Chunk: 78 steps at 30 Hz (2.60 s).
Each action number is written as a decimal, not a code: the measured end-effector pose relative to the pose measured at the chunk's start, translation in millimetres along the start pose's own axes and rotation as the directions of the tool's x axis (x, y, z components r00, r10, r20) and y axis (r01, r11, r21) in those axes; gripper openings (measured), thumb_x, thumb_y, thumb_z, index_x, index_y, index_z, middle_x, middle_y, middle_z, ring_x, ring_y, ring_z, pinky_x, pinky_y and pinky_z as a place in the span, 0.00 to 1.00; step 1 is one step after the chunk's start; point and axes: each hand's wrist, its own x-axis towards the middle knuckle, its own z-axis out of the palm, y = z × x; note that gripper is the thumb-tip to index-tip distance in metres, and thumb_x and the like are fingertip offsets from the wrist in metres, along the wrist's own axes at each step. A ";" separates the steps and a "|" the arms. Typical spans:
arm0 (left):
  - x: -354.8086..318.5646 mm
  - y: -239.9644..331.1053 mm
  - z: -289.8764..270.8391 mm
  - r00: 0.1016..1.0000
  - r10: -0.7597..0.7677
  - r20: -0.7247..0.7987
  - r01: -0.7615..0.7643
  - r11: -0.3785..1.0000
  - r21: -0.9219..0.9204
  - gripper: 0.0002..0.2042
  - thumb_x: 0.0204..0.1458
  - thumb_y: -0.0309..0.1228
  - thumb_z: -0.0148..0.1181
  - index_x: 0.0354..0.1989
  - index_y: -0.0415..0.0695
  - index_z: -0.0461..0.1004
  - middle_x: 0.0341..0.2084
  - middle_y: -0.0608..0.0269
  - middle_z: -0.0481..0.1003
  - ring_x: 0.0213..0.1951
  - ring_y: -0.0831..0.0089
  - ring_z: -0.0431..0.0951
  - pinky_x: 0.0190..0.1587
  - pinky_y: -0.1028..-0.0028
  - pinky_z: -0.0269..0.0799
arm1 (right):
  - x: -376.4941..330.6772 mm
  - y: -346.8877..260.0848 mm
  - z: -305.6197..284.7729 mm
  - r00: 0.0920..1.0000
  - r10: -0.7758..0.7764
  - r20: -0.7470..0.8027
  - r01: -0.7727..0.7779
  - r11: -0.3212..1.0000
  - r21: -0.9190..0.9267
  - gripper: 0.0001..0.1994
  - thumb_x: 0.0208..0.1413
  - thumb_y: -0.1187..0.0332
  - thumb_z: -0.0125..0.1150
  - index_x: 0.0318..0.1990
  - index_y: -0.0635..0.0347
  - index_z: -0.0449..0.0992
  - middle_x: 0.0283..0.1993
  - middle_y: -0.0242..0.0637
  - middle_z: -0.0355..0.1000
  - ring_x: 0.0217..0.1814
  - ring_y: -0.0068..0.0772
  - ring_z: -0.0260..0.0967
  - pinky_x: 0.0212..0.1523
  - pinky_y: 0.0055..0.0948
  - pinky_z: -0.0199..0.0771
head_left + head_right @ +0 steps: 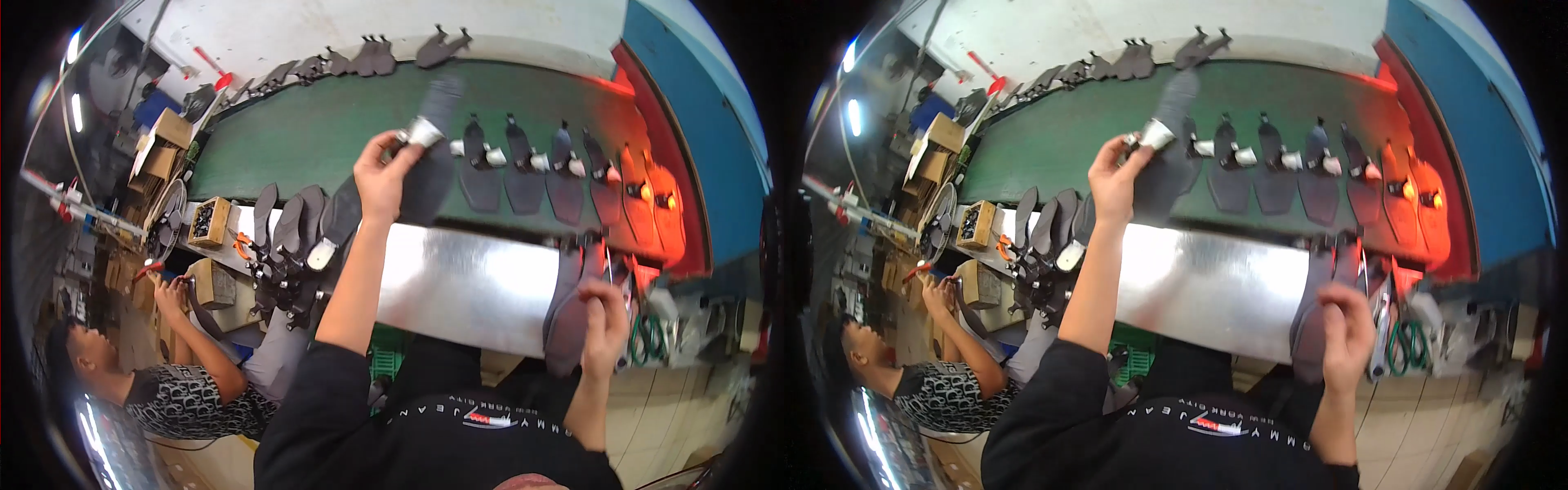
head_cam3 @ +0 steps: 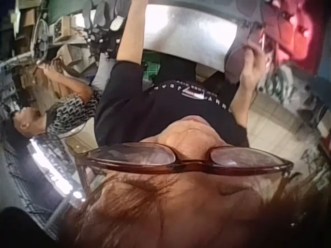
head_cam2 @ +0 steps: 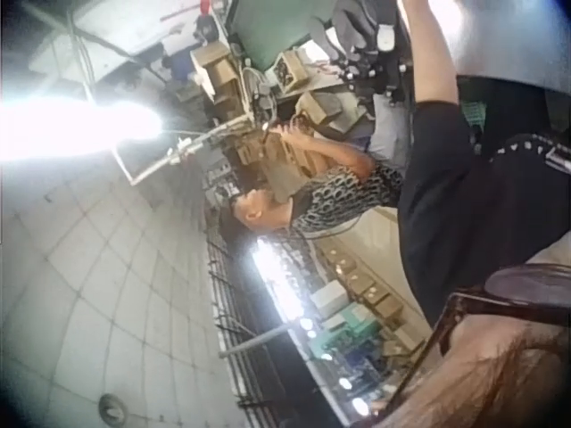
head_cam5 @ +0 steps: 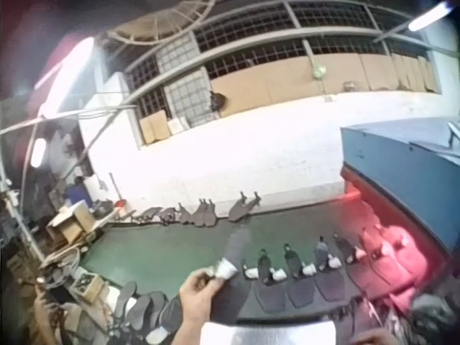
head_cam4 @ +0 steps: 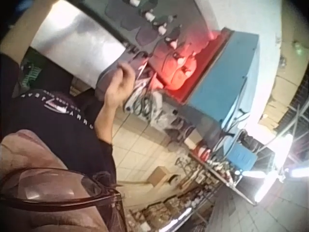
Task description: Manually assemble shoe soles by attaching components and applying adhesive strips.
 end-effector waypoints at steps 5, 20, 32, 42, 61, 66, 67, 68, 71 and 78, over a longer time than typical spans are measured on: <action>-153.1 45.4 3.1 0.746 -0.448 0.493 0.602 0.770 -0.211 0.12 0.46 0.17 0.65 0.41 0.38 0.77 0.48 0.56 0.75 0.46 0.74 0.75 0.51 0.74 0.71 | 19.9 -12.4 64.7 0.949 -0.057 0.310 -0.196 0.664 0.722 0.26 0.49 0.62 0.69 0.46 0.60 0.58 0.66 0.54 0.56 0.70 0.46 0.52 0.68 0.41 0.49; -210.0 47.3 -29.1 0.722 -0.499 0.479 0.682 0.629 -0.373 0.15 0.51 0.18 0.59 0.48 0.36 0.73 0.46 0.53 0.75 0.42 0.73 0.78 0.43 0.72 0.80 | -40.2 -21.1 52.4 0.931 -0.015 0.366 0.005 1.000 0.029 0.15 0.41 0.74 0.70 0.32 0.60 0.67 0.32 0.30 0.66 0.33 0.19 0.63 0.36 0.19 0.63; -207.8 46.2 -26.0 0.754 -0.478 0.450 0.646 0.662 -0.380 0.09 0.52 0.25 0.55 0.40 0.36 0.74 0.46 0.46 0.75 0.42 0.74 0.76 0.45 0.77 0.72 | -45.9 -26.2 59.5 0.943 -0.056 0.329 0.075 0.996 -0.043 0.26 0.40 0.79 0.67 0.52 0.65 0.73 0.40 0.42 0.73 0.40 0.31 0.73 0.43 0.25 0.70; -209.2 53.6 -20.4 0.741 -0.474 0.475 0.641 0.709 -0.293 0.15 0.54 0.24 0.56 0.51 0.35 0.71 0.52 0.48 0.72 0.47 0.71 0.76 0.45 0.73 0.77 | -49.6 -19.9 59.5 0.961 -0.039 0.275 0.057 0.997 -0.057 0.22 0.43 0.80 0.65 0.50 0.66 0.74 0.37 0.42 0.74 0.36 0.30 0.71 0.39 0.23 0.69; -214.0 44.3 -23.4 0.757 -0.478 0.446 0.637 0.691 -0.341 0.17 0.47 0.15 0.59 0.47 0.36 0.74 0.51 0.46 0.73 0.47 0.70 0.77 0.48 0.73 0.74 | -50.1 -15.2 60.2 0.952 -0.079 0.297 0.082 0.997 0.002 0.23 0.40 0.80 0.66 0.50 0.67 0.75 0.40 0.43 0.75 0.39 0.33 0.73 0.42 0.24 0.71; -213.9 44.1 -25.4 0.760 -0.472 0.448 0.632 0.697 -0.339 0.17 0.46 0.15 0.60 0.48 0.36 0.75 0.51 0.46 0.73 0.47 0.70 0.76 0.47 0.75 0.74 | -49.0 -15.8 59.1 0.946 -0.071 0.315 0.074 0.997 0.004 0.23 0.40 0.80 0.66 0.49 0.67 0.75 0.39 0.43 0.75 0.39 0.32 0.73 0.42 0.24 0.71; -213.1 44.9 -25.4 0.756 -0.477 0.449 0.635 0.701 -0.324 0.17 0.46 0.16 0.61 0.48 0.36 0.75 0.51 0.47 0.73 0.47 0.71 0.76 0.46 0.75 0.74 | -48.6 -16.3 59.1 0.946 -0.071 0.315 0.073 0.997 0.004 0.23 0.40 0.80 0.66 0.49 0.67 0.75 0.39 0.43 0.75 0.39 0.32 0.73 0.42 0.24 0.71; -212.6 45.3 -25.4 0.752 -0.481 0.450 0.637 0.706 -0.310 0.17 0.46 0.16 0.61 0.48 0.36 0.75 0.51 0.47 0.73 0.47 0.71 0.76 0.46 0.76 0.74 | -48.2 -16.8 59.0 0.946 -0.069 0.318 0.074 0.997 -0.005 0.23 0.40 0.80 0.66 0.49 0.67 0.75 0.39 0.43 0.75 0.39 0.32 0.73 0.42 0.24 0.71; -211.7 45.5 -26.2 0.753 -0.483 0.446 0.633 0.717 -0.292 0.18 0.46 0.16 0.62 0.48 0.36 0.75 0.51 0.47 0.73 0.47 0.71 0.76 0.44 0.76 0.74 | -46.8 -18.4 58.9 0.942 -0.065 0.328 0.075 0.997 -0.018 0.23 0.40 0.80 0.66 0.49 0.66 0.75 0.39 0.43 0.74 0.39 0.32 0.73 0.41 0.24 0.71; -210.0 45.9 -28.7 0.750 -0.479 0.455 0.629 0.729 -0.270 0.18 0.46 0.16 0.61 0.48 0.35 0.75 0.51 0.47 0.73 0.46 0.71 0.77 0.42 0.77 0.75 | -43.2 -22.0 58.7 0.934 -0.070 0.351 0.103 0.992 -0.074 0.23 0.40 0.79 0.66 0.49 0.64 0.76 0.37 0.42 0.74 0.36 0.33 0.72 0.38 0.25 0.71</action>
